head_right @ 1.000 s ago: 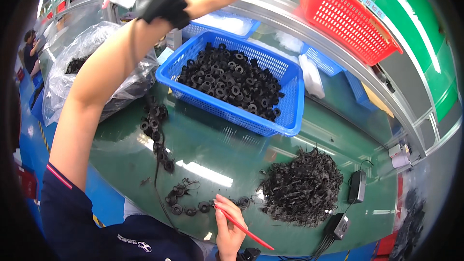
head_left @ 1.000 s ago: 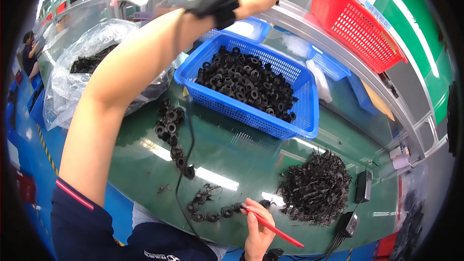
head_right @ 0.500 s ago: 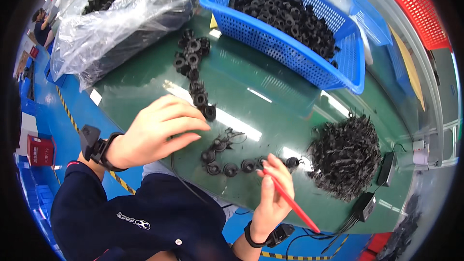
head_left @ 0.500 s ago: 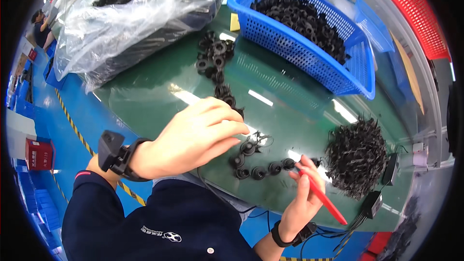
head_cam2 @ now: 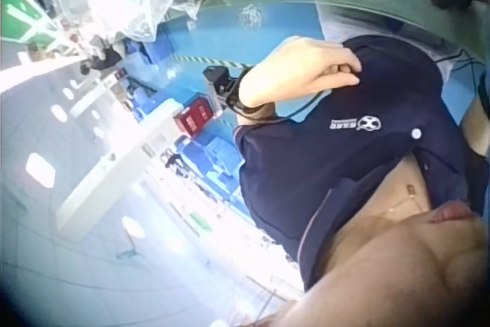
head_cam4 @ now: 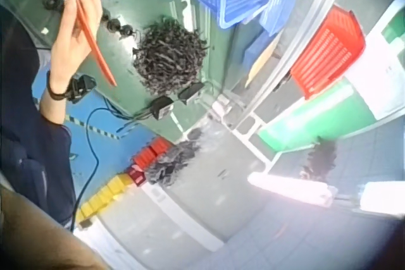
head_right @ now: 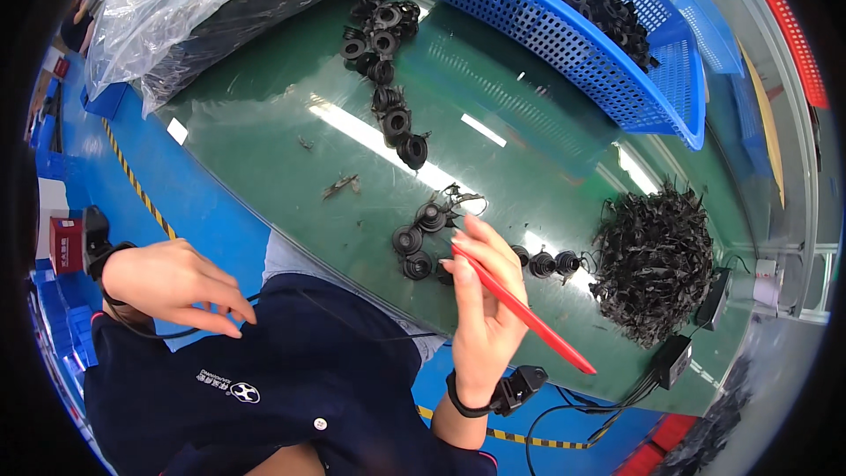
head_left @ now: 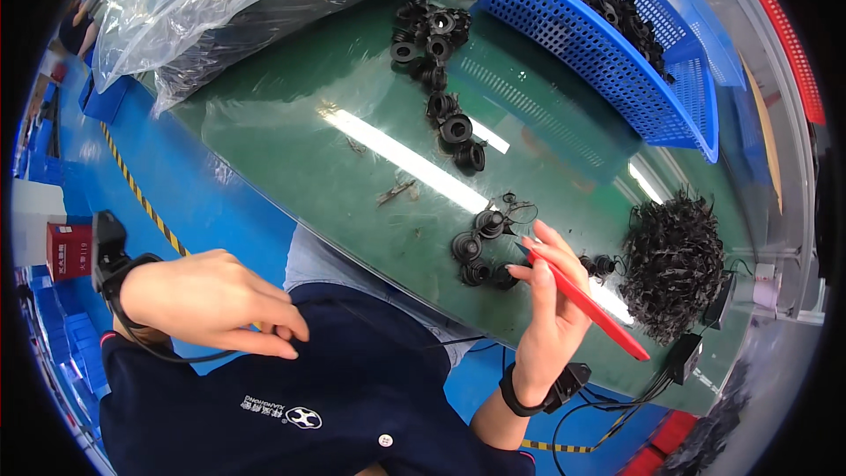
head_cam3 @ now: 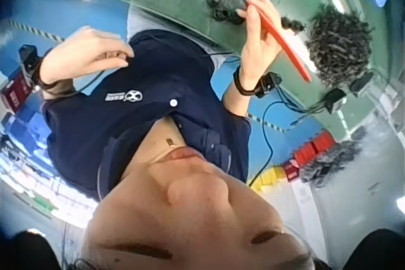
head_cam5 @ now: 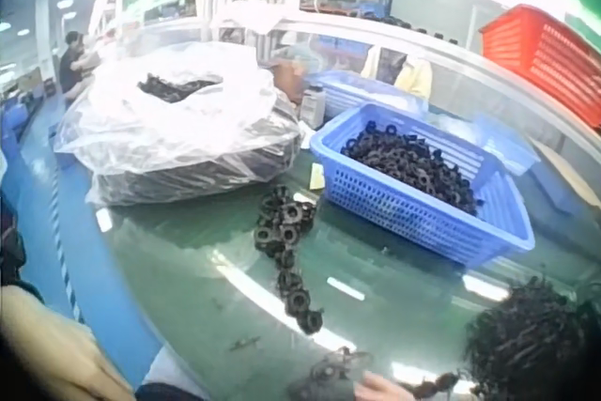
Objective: Cleaning and trimming excess rubber from manufactured seals using a small tool.
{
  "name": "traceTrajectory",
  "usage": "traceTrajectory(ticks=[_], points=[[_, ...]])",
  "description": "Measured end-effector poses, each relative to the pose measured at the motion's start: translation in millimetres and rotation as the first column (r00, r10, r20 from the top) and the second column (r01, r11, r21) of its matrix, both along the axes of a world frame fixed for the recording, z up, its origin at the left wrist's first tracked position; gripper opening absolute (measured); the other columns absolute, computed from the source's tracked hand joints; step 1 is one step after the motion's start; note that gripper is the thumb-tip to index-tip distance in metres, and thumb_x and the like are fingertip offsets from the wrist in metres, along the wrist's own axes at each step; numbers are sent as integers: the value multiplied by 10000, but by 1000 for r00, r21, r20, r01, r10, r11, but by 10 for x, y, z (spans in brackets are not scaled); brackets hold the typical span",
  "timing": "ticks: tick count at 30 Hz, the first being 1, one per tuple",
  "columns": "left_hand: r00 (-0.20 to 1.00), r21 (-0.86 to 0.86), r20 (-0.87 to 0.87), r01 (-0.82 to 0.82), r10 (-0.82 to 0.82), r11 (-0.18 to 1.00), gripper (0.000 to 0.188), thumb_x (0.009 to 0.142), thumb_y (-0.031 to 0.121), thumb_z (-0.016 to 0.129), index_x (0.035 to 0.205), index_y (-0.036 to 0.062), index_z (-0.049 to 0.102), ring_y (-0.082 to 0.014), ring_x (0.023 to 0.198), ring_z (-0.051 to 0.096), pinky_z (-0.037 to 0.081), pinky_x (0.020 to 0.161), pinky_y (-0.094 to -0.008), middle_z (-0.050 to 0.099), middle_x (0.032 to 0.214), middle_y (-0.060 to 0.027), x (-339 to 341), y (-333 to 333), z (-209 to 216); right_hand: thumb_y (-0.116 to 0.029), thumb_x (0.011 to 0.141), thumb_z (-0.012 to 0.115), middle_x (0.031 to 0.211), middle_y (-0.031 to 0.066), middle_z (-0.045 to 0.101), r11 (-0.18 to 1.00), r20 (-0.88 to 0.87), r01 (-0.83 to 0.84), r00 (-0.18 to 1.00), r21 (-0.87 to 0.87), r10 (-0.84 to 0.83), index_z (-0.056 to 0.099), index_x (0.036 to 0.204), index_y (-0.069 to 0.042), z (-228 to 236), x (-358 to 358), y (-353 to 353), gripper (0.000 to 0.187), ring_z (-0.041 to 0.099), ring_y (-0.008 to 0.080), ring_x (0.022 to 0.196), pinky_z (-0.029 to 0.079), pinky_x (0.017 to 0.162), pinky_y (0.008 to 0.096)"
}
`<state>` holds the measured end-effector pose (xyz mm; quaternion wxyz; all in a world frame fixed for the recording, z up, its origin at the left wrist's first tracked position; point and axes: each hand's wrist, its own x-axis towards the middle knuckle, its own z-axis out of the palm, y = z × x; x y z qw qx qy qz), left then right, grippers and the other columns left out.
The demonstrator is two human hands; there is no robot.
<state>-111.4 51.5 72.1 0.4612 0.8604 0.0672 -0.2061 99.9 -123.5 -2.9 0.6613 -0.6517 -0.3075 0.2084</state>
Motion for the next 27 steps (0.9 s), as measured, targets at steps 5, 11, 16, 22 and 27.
traceTrajectory(ticks=[5, 11, 16, 22, 27], points=[[867, -140, 275, -391, 415, 910, 162, 800, 126, 556, 932, 38, 591, -194, 716, 586, 459, 627, -280, 605, 793, -64, 427, -199, -311, -9, 822, 483, 1141, 176, 445, 1000, 44, -12, 999, -16, 12, 554, 963, 28, 3, 11, 116, 161, 521, 186, 936, 516, 667, 255], [682, 131, 646, -541, 342, 831, 307, 758, 155, 578, 1034, 34, 520, -258, 783, 471, 398, 702, -326, 506, 865, -90, 1234, -366, -752, -2, 824, 477, 1033, 126, 442, 997, 41, 72, 997, -34, -71, 549, 939, 33, 106, -18, -5, 140, 516, 189, 926, 515, 674, 264], [677, 139, 661, -534, 323, 834, 245, 703, 141, 628, 927, 61, 569, -234, 764, 492, 412, 670, -318, 503, 838, -61, 1277, -396, -839, 6, 822, 480, 1044, 129, 454, 1000, -65, 9, 998, 1, -8, 554, 946, 26, 45, -49, -64, 145, 512, 212, 976, 477, 783, 288], [541, -14, 707, -633, 455, 774, 272, 683, 96, 650, 940, 43, 578, -231, 759, 573, 456, 675, -308, 555, 920, -87, 1265, -497, -742, -134, 877, 425, 1237, 215, 362, 989, -273, -44, 959, 140, 81, 474, 998, -9, -5, -88, 36, 180, 465, 280, 1065, 434, 850, 369], [505, -247, 639, -580, 581, 776, 378, 660, 106, 676, 1012, 39, 556, -190, 772, 550, 437, 663, -279, 554, 942, -91, 1240, -555, -555, -188, 884, 419, 1269, 222, 329, 941, -421, 64, 903, 333, 88, 463, 1005, -29, 95, -48, 138, 205, 431, 285, 1097, 396, 883, 394]])
